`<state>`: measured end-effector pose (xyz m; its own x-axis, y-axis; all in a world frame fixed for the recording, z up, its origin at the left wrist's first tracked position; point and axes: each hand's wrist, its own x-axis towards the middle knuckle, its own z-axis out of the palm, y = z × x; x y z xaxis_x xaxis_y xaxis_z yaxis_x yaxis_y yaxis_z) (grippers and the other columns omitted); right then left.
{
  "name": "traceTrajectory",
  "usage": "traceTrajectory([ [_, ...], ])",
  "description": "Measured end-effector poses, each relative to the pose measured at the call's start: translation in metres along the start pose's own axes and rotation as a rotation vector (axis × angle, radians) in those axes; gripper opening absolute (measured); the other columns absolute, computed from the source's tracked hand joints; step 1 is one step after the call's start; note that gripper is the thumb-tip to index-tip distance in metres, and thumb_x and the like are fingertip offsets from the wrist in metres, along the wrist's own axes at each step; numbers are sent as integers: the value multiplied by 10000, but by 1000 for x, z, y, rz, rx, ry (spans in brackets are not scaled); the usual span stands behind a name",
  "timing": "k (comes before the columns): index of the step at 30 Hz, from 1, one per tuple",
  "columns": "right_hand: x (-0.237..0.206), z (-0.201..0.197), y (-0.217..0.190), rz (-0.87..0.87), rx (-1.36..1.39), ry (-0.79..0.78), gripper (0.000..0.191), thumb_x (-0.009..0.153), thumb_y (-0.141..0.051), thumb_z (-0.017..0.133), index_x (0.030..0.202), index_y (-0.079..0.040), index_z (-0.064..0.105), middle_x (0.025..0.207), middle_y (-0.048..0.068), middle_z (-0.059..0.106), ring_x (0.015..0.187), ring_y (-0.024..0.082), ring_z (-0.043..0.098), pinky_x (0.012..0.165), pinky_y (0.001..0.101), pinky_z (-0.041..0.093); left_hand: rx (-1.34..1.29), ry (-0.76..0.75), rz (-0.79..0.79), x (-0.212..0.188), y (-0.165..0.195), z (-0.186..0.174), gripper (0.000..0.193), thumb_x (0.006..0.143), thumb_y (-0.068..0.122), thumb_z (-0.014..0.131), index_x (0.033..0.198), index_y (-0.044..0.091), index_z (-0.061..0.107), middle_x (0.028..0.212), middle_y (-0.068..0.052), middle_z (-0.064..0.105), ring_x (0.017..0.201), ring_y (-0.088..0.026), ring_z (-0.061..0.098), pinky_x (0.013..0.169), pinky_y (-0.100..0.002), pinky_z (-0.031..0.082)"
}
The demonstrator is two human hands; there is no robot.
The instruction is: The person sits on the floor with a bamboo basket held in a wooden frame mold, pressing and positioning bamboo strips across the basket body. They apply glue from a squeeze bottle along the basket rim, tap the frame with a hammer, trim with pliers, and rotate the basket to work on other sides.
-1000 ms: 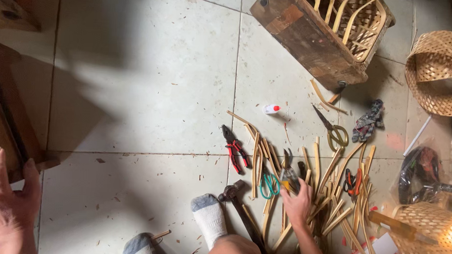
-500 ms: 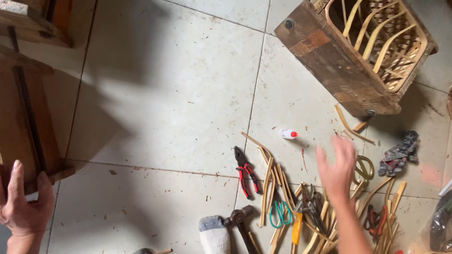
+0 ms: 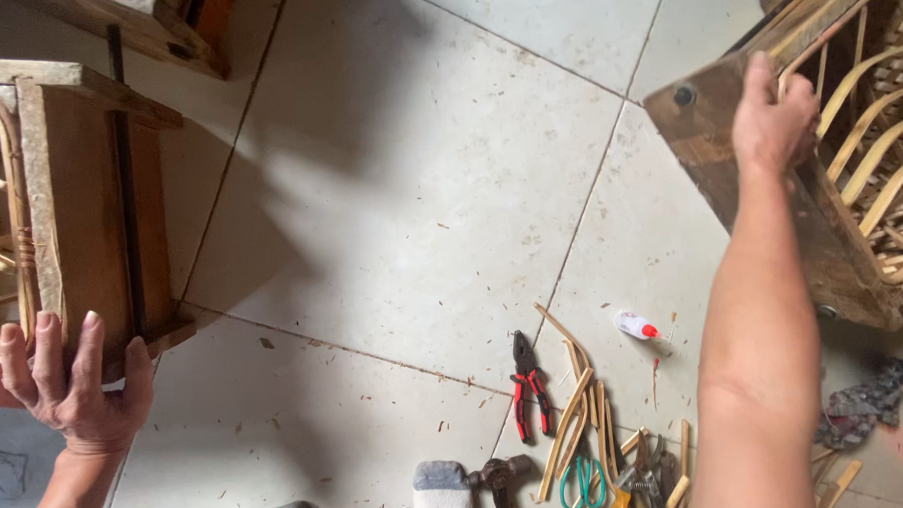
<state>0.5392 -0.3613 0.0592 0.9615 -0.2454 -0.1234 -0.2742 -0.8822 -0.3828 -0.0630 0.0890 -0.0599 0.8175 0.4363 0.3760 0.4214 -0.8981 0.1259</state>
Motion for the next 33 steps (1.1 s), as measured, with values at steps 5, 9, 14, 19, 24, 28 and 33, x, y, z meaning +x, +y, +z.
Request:
traceTrajectory([
  [5, -26, 1, 7, 10, -84, 25, 574, 986, -724, 552, 863, -163, 538, 1111, 97, 632, 1131, 255, 579, 1212, 552, 270, -19, 41, 45, 6, 6, -6, 562, 978, 360, 718, 1467, 85, 673, 1630, -196, 490, 1605, -434, 334, 1266, -631, 136],
  [9, -79, 13, 23, -132, 39, 195, 511, 888, -614, 745, 784, -184, 488, 1016, 105, 544, 1006, 302, 520, 1023, 614, 326, -61, -32, 2, 16, 19, -18, 594, 1010, 382, 677, 1515, 71, 640, 1658, -226, 451, 1562, -437, 276, 1222, -634, 120],
  [14, -183, 29, 28, -580, 48, 333, 414, 903, -457, 746, 698, -158, 547, 877, 65, 559, 901, 250, 551, 1098, 644, 274, -22, -6, -1, 22, 41, -38, 548, 1061, 361, 629, 1508, 46, 609, 1658, -204, 449, 1636, -420, 261, 1285, -610, 95],
  [19, -296, 42, 39, -789, 123, 166, 436, 878, -453, 744, 656, -131, 549, 709, 29, 501, 753, 217, 503, 910, 482, 403, -26, -47, -30, 30, 56, -61, 632, 1095, 456, 671, 1554, 28, 602, 1705, -197, 455, 1640, -430, 260, 1271, -608, 93],
  [24, -382, 50, 75, -1088, 213, -15, 354, 844, -402, 771, 886, -60, 689, 790, 45, 576, 808, 222, 548, 885, 453, 420, -187, -101, 150, 38, 102, -71, 982, 902, 578, 729, 1624, -5, 408, 1704, -267, 323, 1608, -398, 224, 1296, -598, 72],
  [28, -410, 34, 110, -1263, 185, -204, 420, 814, -384, 828, 1052, -56, 717, 953, 61, 663, 1009, 252, 615, 1013, 483, 431, -345, -286, 547, 41, 157, -58, 996, 759, 581, 789, 1480, -18, 454, 1538, -225, 462, 1469, -323, 349, 1203, -567, 177],
  [33, -456, 15, 140, -888, 267, -30, 788, 741, -355, 820, 1342, 60, 524, 1353, 294, 542, 1300, 359, 476, 1087, 495, 383, -470, -339, 630, 50, 169, -41, 630, 823, 452, 788, 1259, 22, 642, 1225, -131, 661, 1300, -302, 535, 1237, -482, 277],
])
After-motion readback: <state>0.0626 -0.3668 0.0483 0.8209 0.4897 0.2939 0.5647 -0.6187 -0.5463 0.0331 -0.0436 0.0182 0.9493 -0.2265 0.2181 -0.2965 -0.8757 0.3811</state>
